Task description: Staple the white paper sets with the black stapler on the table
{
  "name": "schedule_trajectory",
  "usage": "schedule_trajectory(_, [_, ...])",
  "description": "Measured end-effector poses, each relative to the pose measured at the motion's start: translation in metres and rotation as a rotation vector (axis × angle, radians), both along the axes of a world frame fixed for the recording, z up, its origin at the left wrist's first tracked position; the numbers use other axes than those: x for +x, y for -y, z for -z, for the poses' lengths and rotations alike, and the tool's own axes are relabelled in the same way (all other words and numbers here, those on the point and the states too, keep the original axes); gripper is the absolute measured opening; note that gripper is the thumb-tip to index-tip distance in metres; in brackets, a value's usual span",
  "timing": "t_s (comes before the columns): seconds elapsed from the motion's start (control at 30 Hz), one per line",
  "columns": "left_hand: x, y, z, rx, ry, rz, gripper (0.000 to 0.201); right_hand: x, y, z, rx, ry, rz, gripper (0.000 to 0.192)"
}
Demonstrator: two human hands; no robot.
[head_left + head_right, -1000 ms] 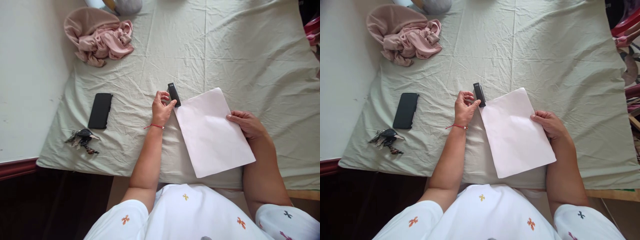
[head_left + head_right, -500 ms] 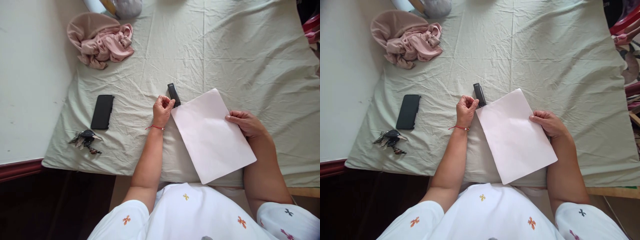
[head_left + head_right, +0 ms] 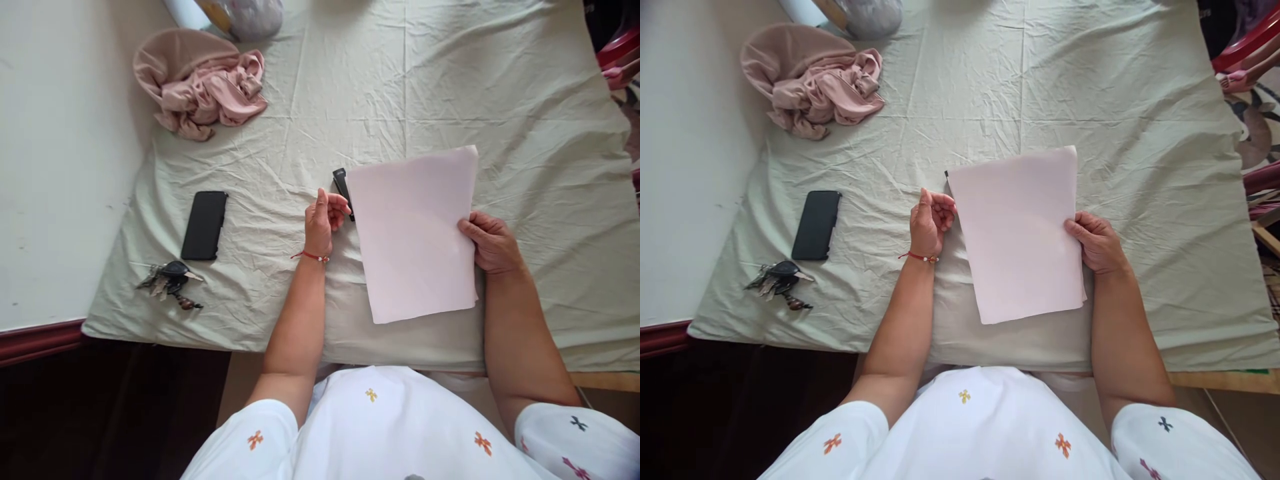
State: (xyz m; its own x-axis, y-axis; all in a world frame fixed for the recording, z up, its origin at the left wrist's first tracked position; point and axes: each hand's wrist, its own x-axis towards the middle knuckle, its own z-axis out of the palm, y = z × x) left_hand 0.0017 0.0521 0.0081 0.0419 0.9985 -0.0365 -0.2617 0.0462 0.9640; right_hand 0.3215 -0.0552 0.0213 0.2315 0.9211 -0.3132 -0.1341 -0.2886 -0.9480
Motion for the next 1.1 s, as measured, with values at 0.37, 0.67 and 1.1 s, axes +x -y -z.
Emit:
schedule_trajectory(0.37, [-0.0043,0.0055,0.0020,0.029,-0.130,0.328,0.051,-0.0043,0.0006,-0.0001,0.001,0.120,-0.028,0.027])
schedule_trajectory(0.67, [0.0024,0.0041,0.0052,-0.060,-0.079,0.223,0.042,-0.0098,-0.0004,-0.0036,0.065,0.062,-0.076,0.029])
schedule_trajectory(1.1, [-0.0008,0.0016,0.0075,0.009,0.028,0.155,0.040,-0.0088,-0.0012,-0.0039,0.058,0.074,-0.085,0.046])
